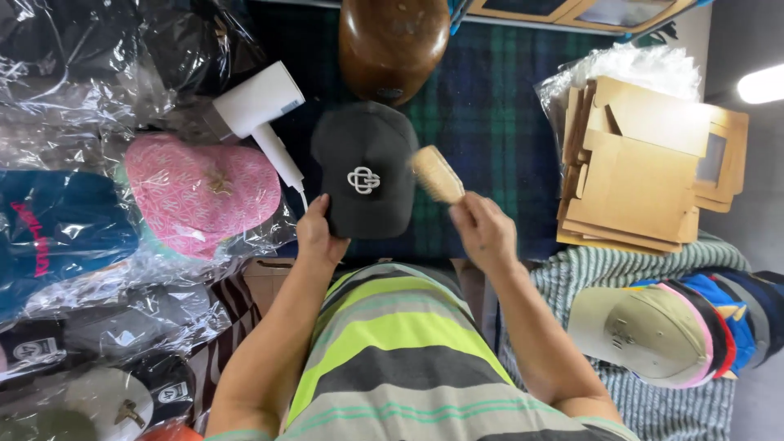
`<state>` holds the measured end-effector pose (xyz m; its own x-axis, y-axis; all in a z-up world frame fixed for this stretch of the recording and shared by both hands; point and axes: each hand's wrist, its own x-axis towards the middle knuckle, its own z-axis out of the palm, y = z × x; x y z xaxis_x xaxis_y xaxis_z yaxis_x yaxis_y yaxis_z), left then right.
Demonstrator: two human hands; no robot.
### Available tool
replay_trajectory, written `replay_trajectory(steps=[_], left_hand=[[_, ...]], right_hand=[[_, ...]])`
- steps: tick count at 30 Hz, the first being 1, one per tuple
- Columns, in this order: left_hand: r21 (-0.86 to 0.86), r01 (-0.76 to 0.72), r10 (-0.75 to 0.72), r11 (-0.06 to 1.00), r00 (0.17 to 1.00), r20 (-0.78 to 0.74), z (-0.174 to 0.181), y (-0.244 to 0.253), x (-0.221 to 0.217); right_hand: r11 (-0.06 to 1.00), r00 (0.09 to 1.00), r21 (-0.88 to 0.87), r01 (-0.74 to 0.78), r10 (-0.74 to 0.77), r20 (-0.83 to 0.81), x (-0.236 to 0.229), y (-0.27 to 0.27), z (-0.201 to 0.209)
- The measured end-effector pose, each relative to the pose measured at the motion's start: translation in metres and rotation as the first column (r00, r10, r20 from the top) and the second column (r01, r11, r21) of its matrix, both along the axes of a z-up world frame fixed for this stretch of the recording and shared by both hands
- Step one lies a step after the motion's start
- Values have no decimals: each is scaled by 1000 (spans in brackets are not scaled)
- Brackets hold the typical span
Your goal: Cleaning a black baseball cap using a wooden brush and a lint roller to remove dust and lint.
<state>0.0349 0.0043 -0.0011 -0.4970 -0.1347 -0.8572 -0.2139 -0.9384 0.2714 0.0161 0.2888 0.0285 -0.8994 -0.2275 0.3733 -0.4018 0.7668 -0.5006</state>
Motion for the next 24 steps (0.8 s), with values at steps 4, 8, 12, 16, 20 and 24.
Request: replay_trajectory(steps=[4,8,12,16,20,24], left_hand=[[125,6,-5,992,1000,-2,-4,9,3],[149,-11,34,989,988,-152,-13,-14,12],[195,-11,47,981,982,-182,-8,-13,12],[221,12,37,975,976,-216,0,-11,9],[250,43,27,967,963,-269,-2,-12,7],[265,60,19,962,958,-287,4,-10,6]], right_hand=[[988,989,-40,-146,145,-28,-17,-12,-32],[858,847,-234,457,-340,409,-49,24,-67],[574,548,-315,756,-291,784,-66,49,-88],[599,454,-181,780,-342,823,-78,65,-135],[729,548,-29,684,-488,679,-92,73,-159],[681,485,298,669,-704,519,-97,67,-150]])
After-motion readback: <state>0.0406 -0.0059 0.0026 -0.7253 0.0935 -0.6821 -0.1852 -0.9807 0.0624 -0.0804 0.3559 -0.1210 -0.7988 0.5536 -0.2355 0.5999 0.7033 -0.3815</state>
